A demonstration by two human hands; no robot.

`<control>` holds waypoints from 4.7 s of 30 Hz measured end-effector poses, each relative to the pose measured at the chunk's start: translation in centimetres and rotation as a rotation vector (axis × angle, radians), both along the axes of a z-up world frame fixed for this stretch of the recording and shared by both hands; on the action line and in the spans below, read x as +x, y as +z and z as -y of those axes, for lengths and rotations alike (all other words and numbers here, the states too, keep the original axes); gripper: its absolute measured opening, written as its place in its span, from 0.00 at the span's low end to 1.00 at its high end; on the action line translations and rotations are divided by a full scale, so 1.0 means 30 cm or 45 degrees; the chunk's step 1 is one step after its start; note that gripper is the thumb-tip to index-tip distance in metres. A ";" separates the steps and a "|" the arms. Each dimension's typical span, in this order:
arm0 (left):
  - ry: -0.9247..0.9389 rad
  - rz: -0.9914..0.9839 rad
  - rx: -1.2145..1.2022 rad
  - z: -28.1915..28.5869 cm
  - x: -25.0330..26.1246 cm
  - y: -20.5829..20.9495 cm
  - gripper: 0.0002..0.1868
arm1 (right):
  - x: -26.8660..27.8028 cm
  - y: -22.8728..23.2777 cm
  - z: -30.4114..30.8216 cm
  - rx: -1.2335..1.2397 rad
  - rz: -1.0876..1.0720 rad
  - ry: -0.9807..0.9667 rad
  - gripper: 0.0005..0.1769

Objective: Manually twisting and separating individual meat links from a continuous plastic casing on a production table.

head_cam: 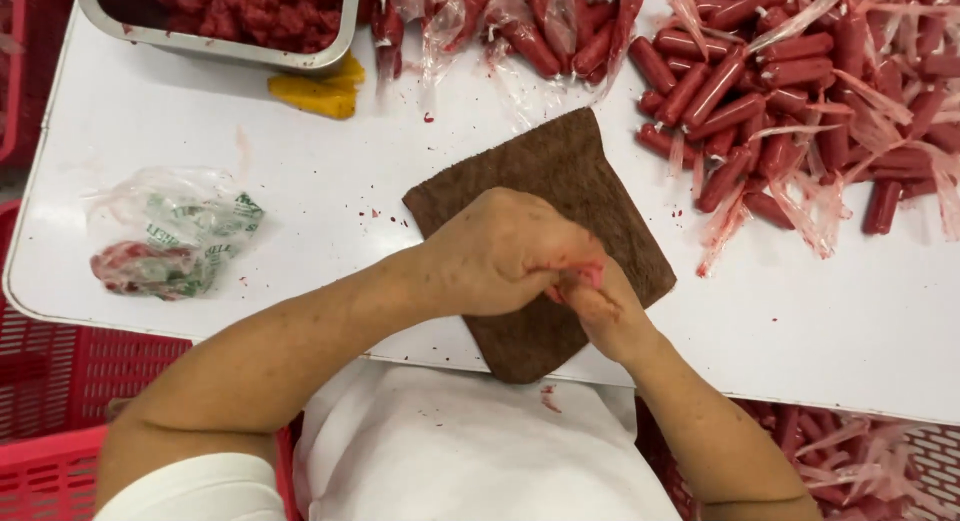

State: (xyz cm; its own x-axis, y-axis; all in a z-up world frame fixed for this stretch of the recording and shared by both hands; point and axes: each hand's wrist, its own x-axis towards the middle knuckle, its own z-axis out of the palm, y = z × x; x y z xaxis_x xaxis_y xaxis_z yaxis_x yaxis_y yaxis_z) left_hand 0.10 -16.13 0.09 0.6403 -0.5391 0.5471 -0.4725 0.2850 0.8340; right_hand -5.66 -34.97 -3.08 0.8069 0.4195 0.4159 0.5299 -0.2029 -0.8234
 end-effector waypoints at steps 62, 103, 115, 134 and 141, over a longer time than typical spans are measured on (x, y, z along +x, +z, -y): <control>0.202 0.453 0.559 -0.051 -0.138 -0.195 0.17 | 0.004 0.003 0.090 -0.260 -0.116 0.122 0.06; 0.160 0.968 1.425 0.319 0.720 -0.091 0.31 | 0.218 0.160 0.472 -0.199 -0.039 -1.017 0.40; 0.255 0.649 0.276 0.240 0.353 0.157 0.12 | 0.262 0.061 0.079 1.184 -0.531 -0.295 0.14; -0.102 -1.140 -0.013 -0.036 -0.097 -0.204 0.25 | 0.114 0.033 -0.093 1.068 -0.581 -0.194 0.18; 0.098 -0.162 0.754 -0.145 -0.094 -0.061 0.15 | -0.009 0.367 -0.080 -0.645 0.265 -0.230 0.31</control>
